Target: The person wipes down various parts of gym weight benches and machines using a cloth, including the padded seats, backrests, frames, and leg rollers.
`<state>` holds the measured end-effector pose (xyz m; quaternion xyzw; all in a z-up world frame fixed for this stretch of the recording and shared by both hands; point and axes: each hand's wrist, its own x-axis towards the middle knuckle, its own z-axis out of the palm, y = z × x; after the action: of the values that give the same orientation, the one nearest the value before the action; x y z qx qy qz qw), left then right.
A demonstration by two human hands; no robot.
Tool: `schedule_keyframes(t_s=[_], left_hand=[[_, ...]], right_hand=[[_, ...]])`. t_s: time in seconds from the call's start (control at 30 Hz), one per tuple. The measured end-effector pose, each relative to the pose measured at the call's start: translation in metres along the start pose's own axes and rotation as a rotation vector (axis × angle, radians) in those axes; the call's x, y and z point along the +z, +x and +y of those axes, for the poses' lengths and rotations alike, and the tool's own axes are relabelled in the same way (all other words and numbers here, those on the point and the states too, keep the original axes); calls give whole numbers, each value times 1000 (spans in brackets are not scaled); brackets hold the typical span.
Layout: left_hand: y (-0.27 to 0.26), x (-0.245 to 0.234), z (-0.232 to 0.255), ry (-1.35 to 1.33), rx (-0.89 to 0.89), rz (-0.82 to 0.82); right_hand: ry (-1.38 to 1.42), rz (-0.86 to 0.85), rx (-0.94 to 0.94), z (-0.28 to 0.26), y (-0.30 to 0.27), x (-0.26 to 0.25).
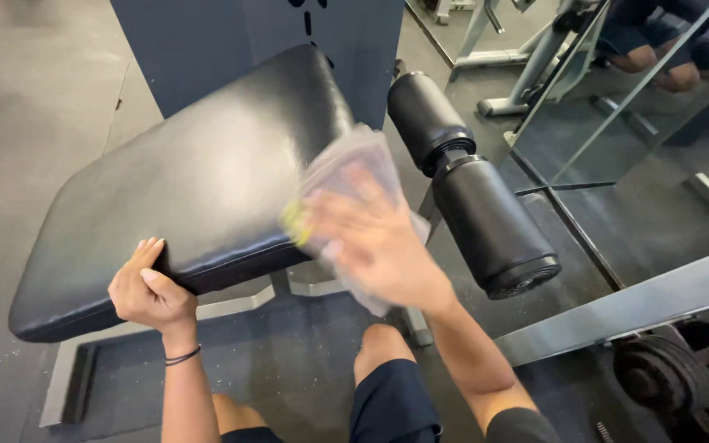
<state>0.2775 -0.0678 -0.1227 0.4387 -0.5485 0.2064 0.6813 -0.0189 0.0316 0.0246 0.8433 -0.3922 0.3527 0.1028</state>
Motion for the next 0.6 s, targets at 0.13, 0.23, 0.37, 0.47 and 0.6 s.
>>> schedule_keyframes(t_s=[0.13,0.23,0.37,0.47,0.6], left_hand=[[-1,-2,-11,-15,31,-35],[-10,-2,-30,-57,43,-77],[-6,-3,-34,-90,33,-68],[-6,-4,-27,-69,51,-50],[-6,-5,-30,-47,48,-35]], right_hand=[[-252,-174,-3,1,51,18],[-192,-195,173,20,56,33],[-627,12,264,-31,22,42],[-577,-59,-48,-25,32,55],[-348,-282,16,-3,75,71]])
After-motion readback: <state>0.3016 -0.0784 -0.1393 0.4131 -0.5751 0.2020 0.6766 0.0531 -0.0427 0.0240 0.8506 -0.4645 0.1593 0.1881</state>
